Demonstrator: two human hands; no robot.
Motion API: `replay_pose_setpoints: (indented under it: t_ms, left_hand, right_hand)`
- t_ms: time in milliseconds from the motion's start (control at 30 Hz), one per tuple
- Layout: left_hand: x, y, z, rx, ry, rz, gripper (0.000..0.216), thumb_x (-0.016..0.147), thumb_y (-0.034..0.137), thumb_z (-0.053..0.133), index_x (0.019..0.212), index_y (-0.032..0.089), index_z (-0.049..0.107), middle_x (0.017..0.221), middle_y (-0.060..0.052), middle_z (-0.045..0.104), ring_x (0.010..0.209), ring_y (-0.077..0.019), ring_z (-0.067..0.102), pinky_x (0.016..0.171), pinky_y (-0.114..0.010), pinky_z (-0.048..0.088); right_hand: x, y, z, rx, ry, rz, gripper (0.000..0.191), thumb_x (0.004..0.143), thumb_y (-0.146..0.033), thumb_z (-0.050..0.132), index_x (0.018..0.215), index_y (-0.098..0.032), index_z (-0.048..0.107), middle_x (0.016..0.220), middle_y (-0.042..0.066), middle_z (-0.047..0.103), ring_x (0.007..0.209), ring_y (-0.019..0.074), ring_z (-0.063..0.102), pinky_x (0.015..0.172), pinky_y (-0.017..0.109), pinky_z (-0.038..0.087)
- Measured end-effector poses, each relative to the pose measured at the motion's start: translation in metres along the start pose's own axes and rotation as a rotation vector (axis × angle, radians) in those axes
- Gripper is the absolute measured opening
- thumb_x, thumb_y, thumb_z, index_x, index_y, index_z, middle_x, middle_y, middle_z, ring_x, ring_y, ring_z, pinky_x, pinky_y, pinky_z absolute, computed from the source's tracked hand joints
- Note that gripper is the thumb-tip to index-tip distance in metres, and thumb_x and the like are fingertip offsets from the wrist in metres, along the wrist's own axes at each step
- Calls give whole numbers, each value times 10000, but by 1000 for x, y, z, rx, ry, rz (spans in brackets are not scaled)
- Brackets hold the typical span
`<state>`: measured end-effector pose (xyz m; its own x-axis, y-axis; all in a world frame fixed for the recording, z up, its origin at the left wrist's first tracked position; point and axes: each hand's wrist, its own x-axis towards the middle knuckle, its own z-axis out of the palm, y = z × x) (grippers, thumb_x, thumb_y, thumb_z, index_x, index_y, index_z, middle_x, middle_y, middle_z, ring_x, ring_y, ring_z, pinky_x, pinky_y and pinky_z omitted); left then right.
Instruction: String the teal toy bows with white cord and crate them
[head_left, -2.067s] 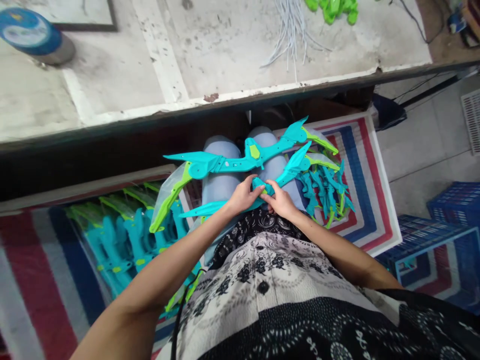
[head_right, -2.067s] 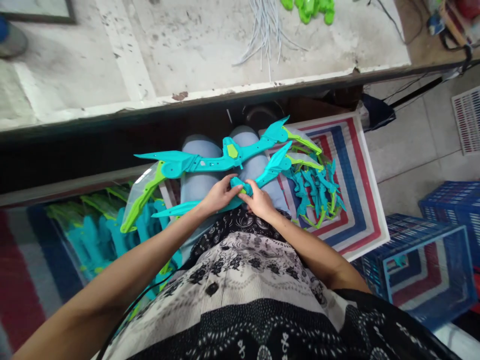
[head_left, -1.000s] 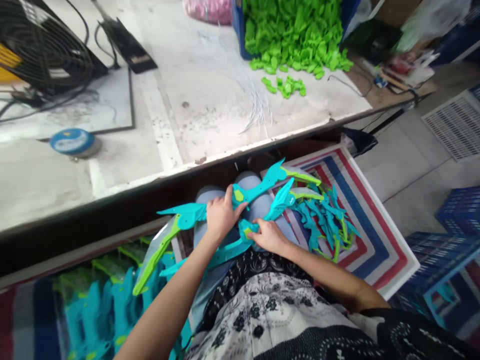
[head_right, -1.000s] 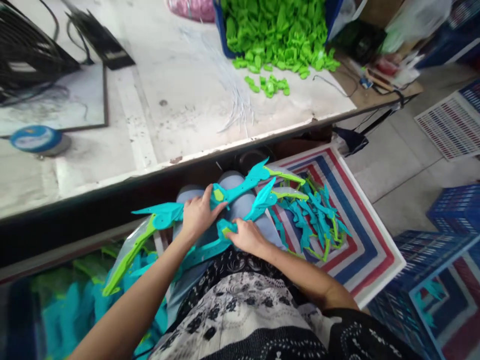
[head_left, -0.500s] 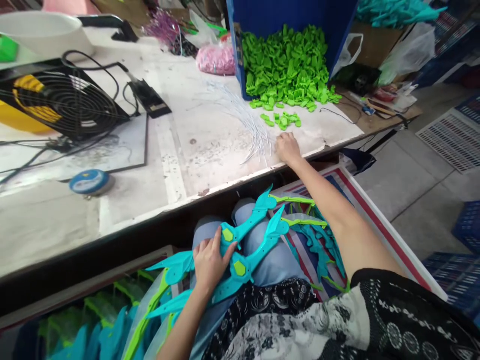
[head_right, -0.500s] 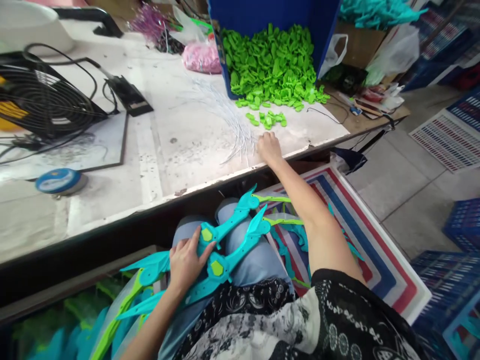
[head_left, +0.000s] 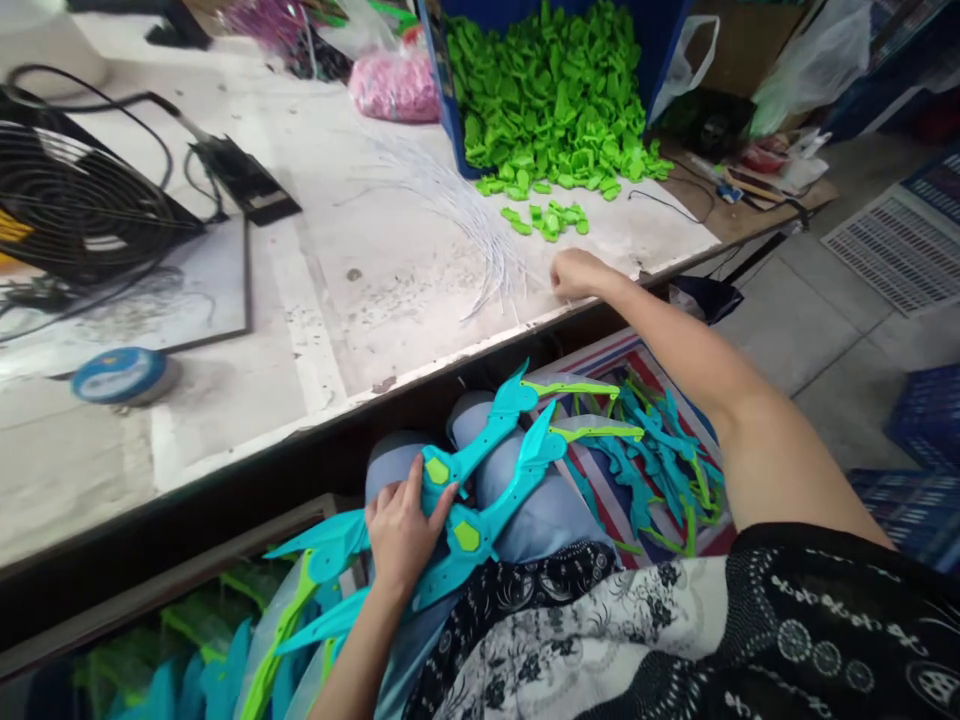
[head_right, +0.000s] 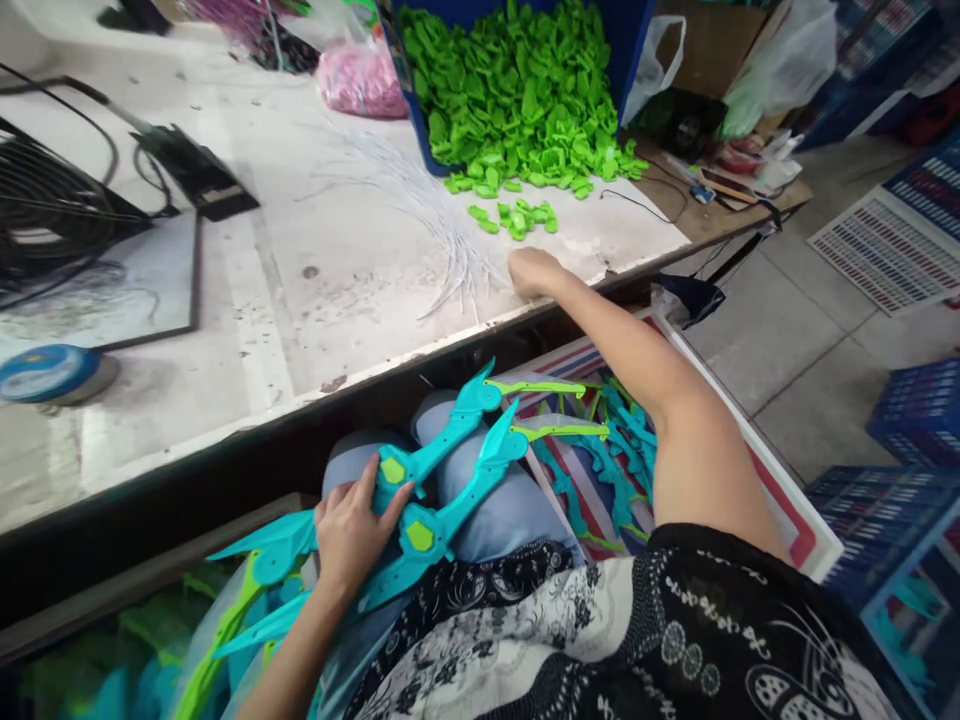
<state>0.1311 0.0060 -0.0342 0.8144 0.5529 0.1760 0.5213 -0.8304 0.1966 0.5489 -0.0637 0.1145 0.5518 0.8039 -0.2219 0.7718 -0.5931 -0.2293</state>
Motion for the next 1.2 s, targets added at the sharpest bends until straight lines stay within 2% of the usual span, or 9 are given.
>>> replay_pose_setpoints:
  t_ms: [133, 233, 300, 367, 467, 567, 700, 1000, 1200]
  left_hand:
    - [3, -5, -6, -41, 63, -5, 662, 882, 578, 487, 1282, 61, 596, 965, -206, 669, 921, -355, 582, 812, -444, 420]
    - [8, 11, -22, -210, 214, 19, 509, 855, 485, 586, 1185, 101, 639, 1074, -220, 646, 1032, -357, 581, 919, -482, 420]
    - [10, 38, -31, -392, 191, 53, 363, 856, 418, 600, 1075, 137, 673, 1016, -180, 670, 1012, -323, 605, 939, -470, 435]
    - [10, 77, -33, -631, -49, 96, 286, 867, 401, 575, 979, 168, 695, 939, -128, 697, 921, -271, 636, 888, -419, 480]
    - [7, 140, -14, -992, -663, 63, 286, 844, 418, 578, 940, 186, 715, 944, -87, 725, 858, -225, 659, 814, -352, 518]
    - [9, 191, 22, -1229, -1067, -262, 276, 792, 346, 652, 989, 158, 697, 902, -77, 726, 807, -193, 661, 756, -313, 520]
    - [21, 227, 61, -1410, -1125, -655, 303, 748, 195, 702, 1037, 123, 649, 793, -45, 685, 681, -134, 634, 661, -257, 490]
    - [33, 244, 84, -1482, -1147, -696, 248, 764, 160, 701, 1000, 117, 637, 748, -44, 682, 641, -123, 625, 647, -252, 488]
    - [34, 254, 89, -1531, -1187, -647, 64, 783, 164, 672, 814, 115, 644, 771, -72, 708, 667, -133, 647, 672, -266, 498]
  right_hand:
    - [-88, 36, 15, 601, -176, 154, 132, 689, -184, 774, 643, -114, 671, 519, 19, 612, 500, 114, 573, 488, 203, 413]
    - [-159, 58, 46, 914, -115, 260, 233, 633, -285, 818, 629, -125, 649, 527, 12, 620, 455, 84, 532, 420, 177, 352]
    - [-202, 66, 71, 996, -15, 343, 269, 620, -337, 814, 647, -131, 643, 551, 17, 633, 465, 86, 539, 412, 177, 345]
    - [-238, 70, 98, 1004, 105, 414, 297, 633, -392, 791, 673, -138, 642, 548, 10, 624, 470, 88, 535, 429, 184, 358]
    - [-276, 71, 133, 982, 268, 470, 347, 659, -477, 741, 689, -147, 637, 553, 3, 606, 500, 99, 541, 491, 210, 409]
    - [-293, 70, 158, 970, 416, 496, 356, 685, -505, 690, 688, -156, 625, 580, 3, 603, 537, 107, 549, 547, 230, 438]
    - [-295, 69, 176, 906, 523, 495, 285, 747, -441, 631, 727, -157, 638, 638, 13, 626, 576, 112, 557, 591, 240, 459]
    - [-294, 71, 190, 662, 571, 385, 209, 859, -334, 572, 758, -167, 646, 704, 16, 658, 607, 117, 565, 617, 234, 456]
    - [-297, 67, 194, 376, 620, 200, 201, 938, -277, 512, 803, -189, 632, 803, 47, 686, 727, 143, 618, 722, 259, 491]
